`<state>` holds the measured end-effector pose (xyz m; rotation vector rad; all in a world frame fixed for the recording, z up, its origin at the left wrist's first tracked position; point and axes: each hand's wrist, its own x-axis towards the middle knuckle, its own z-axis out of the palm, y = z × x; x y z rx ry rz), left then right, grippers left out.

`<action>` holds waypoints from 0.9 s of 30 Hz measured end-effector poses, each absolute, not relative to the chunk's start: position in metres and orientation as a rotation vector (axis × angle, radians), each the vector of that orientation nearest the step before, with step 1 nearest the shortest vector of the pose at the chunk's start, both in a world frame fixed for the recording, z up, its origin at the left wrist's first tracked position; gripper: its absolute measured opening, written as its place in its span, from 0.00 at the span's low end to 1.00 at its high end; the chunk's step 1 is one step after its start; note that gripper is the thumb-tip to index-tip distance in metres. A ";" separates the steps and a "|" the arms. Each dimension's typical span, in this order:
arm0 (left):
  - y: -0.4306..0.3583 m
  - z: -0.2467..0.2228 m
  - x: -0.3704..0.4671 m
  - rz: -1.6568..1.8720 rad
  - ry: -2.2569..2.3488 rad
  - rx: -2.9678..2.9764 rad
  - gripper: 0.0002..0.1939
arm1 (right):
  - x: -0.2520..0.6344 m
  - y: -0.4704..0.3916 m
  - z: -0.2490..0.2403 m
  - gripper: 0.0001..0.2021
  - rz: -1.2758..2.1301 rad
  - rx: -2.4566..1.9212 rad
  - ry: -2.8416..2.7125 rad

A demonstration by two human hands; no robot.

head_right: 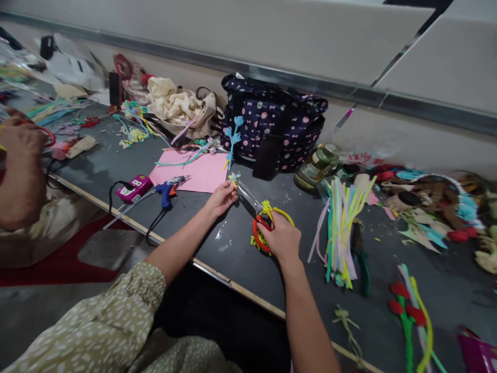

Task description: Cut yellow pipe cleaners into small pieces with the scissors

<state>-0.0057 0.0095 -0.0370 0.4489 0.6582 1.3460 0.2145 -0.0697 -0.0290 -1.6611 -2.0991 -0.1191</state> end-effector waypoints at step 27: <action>0.010 -0.036 -0.008 1.345 0.744 0.401 0.12 | 0.212 -0.072 -0.031 0.24 -0.141 -1.620 -2.110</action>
